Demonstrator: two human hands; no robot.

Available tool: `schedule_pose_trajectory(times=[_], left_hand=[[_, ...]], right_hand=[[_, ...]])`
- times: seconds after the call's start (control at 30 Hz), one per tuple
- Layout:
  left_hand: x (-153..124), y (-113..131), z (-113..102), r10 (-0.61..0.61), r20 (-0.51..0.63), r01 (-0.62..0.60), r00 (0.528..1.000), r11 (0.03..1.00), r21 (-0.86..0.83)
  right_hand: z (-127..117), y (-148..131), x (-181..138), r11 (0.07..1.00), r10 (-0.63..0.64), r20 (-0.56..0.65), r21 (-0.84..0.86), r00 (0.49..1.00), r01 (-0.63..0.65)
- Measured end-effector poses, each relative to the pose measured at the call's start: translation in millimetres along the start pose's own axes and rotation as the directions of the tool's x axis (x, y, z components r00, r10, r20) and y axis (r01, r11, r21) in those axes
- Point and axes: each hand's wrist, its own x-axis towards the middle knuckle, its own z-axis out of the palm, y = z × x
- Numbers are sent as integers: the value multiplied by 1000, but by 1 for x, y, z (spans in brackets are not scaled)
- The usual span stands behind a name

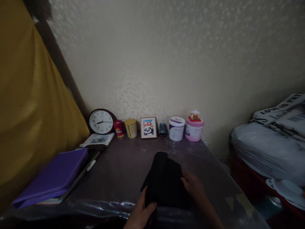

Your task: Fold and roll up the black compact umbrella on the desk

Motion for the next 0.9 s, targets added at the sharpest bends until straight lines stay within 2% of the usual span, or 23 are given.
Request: schedule_pose_trajectory(times=[0.07,0.17,0.3,0.37,0.47,0.5,0.57,0.63,0.67,0.77,0.9], left_hand=[[1,-1,-2,-30,6,30,1000,998,-59],[5,-7,-2,-14,-4,14,1000,996,-86],[8,-15,-2,-4,-36,5,999,1000,16],[8,-17,-1,7,-37,-5,999,999,41],[8,-20,0,46,-20,-45,999,998,47],[8,-21,1,60,-23,-59,998,997,53],[8,-22,2,77,-25,-76,997,996,56],[8,-24,3,76,-29,-74,997,995,61],[7,-24,4,70,-32,-67,997,996,65],[6,-22,3,48,-50,-42,998,993,114],[5,-19,1,45,-34,-38,998,983,182]], right_hand=[[5,-9,8,977,-187,-36,-109,982,183],[17,-23,22,921,-369,35,-122,929,371],[28,-36,14,909,-368,168,-144,915,392],[24,-40,-6,899,-392,211,-119,896,421],[12,-40,-42,869,-475,273,-6,837,495],[7,-37,-51,874,-474,282,29,834,486],[-1,-28,-62,913,-407,200,46,891,406],[-6,-14,-61,971,-237,62,40,970,234],[-8,-7,-58,990,-131,15,45,991,130],[-8,8,-45,985,119,21,125,993,-121],[-5,10,-33,922,221,79,307,972,-235]])
